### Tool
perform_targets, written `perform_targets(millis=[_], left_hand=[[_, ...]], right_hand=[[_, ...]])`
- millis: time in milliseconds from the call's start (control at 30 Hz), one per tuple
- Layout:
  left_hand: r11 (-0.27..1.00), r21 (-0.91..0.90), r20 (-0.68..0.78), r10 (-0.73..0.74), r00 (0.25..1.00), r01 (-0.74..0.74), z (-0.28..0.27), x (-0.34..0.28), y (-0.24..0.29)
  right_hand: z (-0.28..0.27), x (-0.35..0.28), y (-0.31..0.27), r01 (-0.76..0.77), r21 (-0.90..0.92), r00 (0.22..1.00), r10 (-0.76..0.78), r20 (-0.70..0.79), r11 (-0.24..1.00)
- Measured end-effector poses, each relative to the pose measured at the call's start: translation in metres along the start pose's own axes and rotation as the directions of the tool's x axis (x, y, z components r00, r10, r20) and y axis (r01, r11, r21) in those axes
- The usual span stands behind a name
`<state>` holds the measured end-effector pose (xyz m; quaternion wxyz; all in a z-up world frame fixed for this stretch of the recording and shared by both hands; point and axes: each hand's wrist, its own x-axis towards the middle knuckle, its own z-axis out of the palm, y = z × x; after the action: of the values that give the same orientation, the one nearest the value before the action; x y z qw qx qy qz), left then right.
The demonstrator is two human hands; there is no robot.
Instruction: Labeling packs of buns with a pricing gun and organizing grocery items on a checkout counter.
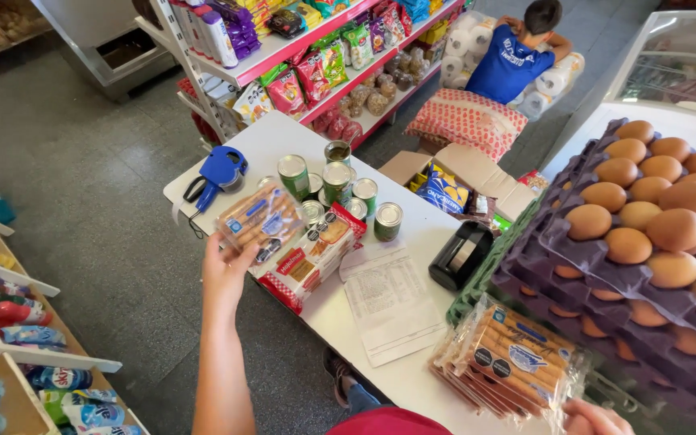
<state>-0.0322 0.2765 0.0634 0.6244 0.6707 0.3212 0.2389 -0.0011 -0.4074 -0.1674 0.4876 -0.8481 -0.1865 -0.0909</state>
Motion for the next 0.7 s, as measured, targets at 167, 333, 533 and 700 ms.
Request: perform_targets(millis=[167, 333, 533, 700], left_hand=[[0.998, -0.028, 0.416, 0.058, 0.907, -0.051, 0.032, -0.066, -0.006], [0.966, -0.147, 0.734, -0.038, 0.678, 0.213, 0.072, -0.13, -0.035], [0.912, -0.264, 0.775, 0.007, 0.632, 0.314, 0.083, -0.174, -0.039], [0.952, -0.302, 0.635, 0.237, 0.735, -0.046, 0.097, -0.186, -0.04]], right_hand=[[0.102, 0.074, -0.318, 0.023, -0.123, 0.906, -0.073, -0.417, 0.992], [0.102, 0.109, -0.356, 0.017, 0.099, 1.0, -0.018, 0.015, 0.995], [0.111, 0.085, -0.309, -0.048, 0.064, 0.988, 0.057, -0.144, 0.997], [0.11, 0.077, -0.304, 0.086, 0.061, 0.972, -0.07, -0.225, 0.994]])
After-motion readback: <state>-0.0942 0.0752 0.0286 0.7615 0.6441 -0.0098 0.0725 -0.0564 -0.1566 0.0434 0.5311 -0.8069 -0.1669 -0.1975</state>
